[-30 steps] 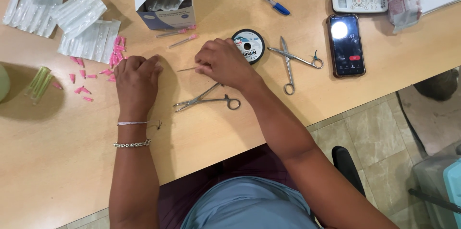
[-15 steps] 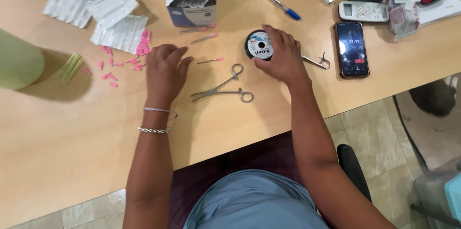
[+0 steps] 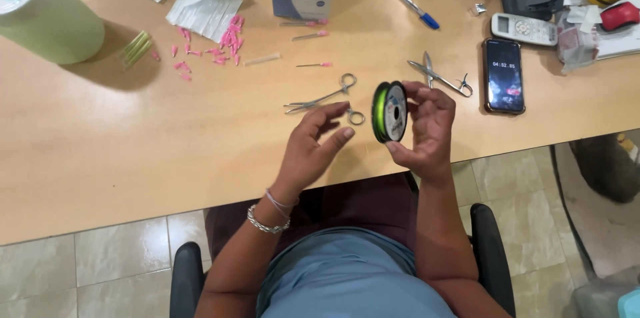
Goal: The person assembles small medical supplies on a wooden table. They use hemostats to hold and manipulate a thin wire or suture, threading it through small pink plastic tips. The person also handles a spool of suture and a pair of scissors during the process.
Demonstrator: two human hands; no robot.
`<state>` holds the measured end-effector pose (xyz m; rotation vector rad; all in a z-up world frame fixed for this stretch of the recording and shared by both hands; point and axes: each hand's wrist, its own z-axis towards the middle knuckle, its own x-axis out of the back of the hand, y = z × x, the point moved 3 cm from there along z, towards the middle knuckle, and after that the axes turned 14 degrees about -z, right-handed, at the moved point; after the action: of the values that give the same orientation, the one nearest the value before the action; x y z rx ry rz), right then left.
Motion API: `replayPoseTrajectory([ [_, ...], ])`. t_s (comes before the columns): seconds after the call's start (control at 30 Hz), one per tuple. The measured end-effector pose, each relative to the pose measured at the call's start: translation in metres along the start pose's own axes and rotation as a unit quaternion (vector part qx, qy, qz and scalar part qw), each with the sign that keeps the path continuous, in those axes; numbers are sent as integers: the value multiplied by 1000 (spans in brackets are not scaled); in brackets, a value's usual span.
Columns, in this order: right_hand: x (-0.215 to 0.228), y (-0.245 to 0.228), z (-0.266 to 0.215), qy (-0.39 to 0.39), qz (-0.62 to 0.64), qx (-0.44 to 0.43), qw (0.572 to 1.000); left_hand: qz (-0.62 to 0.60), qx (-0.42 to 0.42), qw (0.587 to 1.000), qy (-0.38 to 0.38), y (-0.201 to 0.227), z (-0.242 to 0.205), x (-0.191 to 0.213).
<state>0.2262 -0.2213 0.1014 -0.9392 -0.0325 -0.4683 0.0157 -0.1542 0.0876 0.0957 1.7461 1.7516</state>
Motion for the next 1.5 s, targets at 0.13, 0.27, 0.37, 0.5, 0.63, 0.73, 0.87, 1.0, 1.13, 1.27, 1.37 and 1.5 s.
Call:
replayPoseTrajectory([
  [0.13, -3, -1, -14, 9, 35, -29, 999, 40, -53, 998, 0, 21, -15, -15],
  [0.27, -11, -12, -16, 14, -22, -42, 999, -98, -15, 994, -43, 2, -28, -30],
  [0.37, -15, -10, -19, 25, -82, -63, 994, -129, -5, 991, -42, -10, -26, -30],
  [0.5, -15, -13, -15, 17, -136, -85, 987, -98, 6, 994, -55, -8, -20, -23],
  [0.63, -10, 27, -31, 30, 20, -180, 983, -148, 78, 985, -33, -5, -15, -24],
  [0.73, -8, 30, -23, 109, 38, -183, 976, -118, 69, 991, -16, 14, -11, -21],
  [0.87, 2, 25, -8, 196, 104, -162, 962, -50, 83, 995, 8, 47, -13, -6],
  [1.0, 27, 29, -4, 213, 146, -176, 950, -3, 76, 997, 29, 65, -11, 22],
  [1.13, 33, 18, 5, 231, 148, -169, 946, 87, 38, 995, 29, 73, -11, 55],
  [1.27, 53, 36, 4, 263, 139, -174, 939, 179, 6, 983, 47, 99, -7, 85],
  [1.37, 68, 31, 10, 252, 119, -188, 942, 251, -4, 967, 48, 114, -5, 112],
  [1.5, 77, 25, 27, 242, 90, -204, 944, 336, -33, 939, 65, 138, 1, 144],
])
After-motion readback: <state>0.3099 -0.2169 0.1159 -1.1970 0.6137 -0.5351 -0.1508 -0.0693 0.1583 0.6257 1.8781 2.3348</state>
